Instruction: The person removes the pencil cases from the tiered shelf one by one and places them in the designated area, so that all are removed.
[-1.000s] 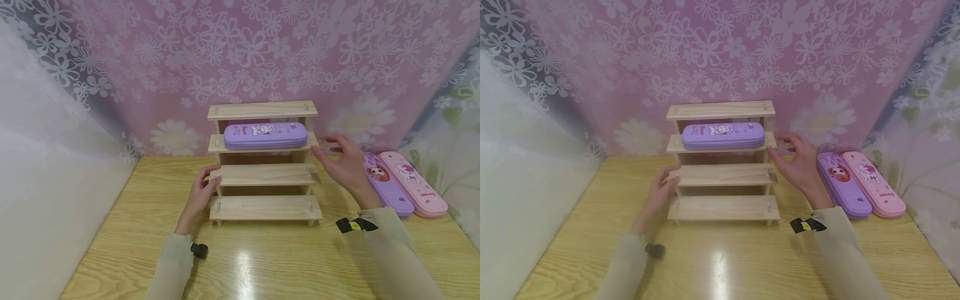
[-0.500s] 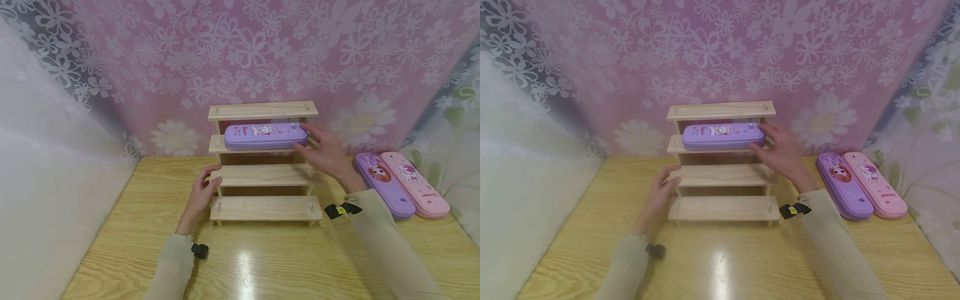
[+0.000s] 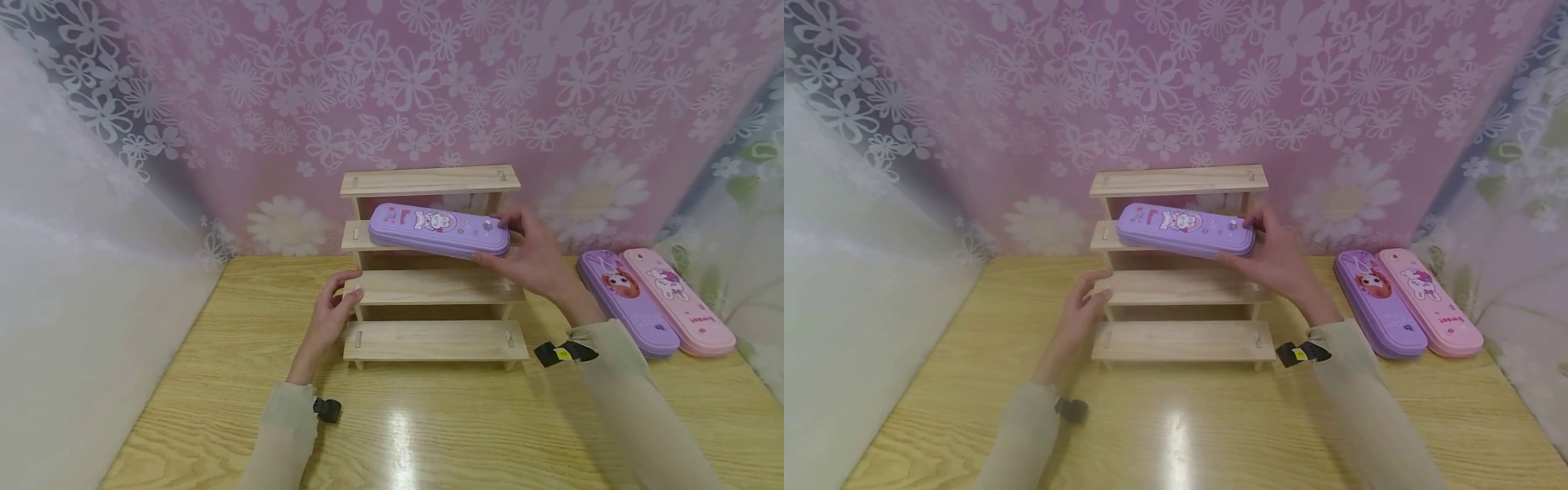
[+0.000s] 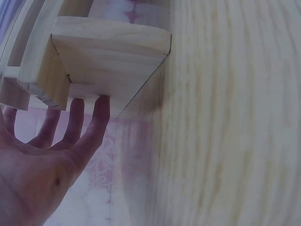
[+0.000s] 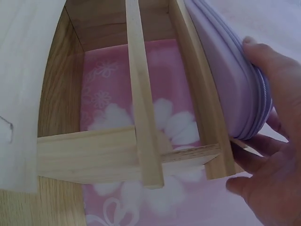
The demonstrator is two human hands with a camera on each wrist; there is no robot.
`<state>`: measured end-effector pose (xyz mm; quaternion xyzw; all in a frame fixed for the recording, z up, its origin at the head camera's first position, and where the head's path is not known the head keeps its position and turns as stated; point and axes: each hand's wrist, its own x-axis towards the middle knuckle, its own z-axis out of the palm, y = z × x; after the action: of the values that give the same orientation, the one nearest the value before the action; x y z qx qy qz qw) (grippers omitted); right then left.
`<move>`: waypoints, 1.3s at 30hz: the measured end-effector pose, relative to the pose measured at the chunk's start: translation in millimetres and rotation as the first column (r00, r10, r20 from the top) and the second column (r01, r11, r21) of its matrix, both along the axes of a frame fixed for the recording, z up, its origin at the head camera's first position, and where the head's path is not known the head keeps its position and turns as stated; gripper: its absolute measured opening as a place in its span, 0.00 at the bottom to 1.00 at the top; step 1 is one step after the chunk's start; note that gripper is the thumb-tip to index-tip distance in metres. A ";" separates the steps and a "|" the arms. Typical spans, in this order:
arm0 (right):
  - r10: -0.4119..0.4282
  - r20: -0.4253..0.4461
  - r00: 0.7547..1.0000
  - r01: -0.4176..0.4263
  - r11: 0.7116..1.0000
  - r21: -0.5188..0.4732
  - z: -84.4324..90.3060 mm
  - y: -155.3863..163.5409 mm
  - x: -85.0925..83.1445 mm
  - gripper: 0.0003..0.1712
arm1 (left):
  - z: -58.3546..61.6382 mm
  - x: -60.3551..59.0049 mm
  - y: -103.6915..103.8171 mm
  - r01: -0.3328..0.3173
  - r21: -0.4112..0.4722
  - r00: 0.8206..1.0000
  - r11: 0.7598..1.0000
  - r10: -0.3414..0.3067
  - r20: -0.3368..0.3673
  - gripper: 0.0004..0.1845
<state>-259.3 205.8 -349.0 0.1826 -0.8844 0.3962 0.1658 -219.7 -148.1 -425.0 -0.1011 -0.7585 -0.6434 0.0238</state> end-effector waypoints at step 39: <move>-0.255 -0.350 0.901 0.116 0.921 -0.371 -36.9 85.5 105.0 0.35 | -6.7 -3.3 1.1 -0.002 0.051 1.000 0.999 0.001 0.031 0.20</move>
<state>-154.3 291.2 -385.9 0.1402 -0.7645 0.4807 0.4059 -223.0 -147.0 -431.7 -0.0899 -0.7422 -0.6640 0.0151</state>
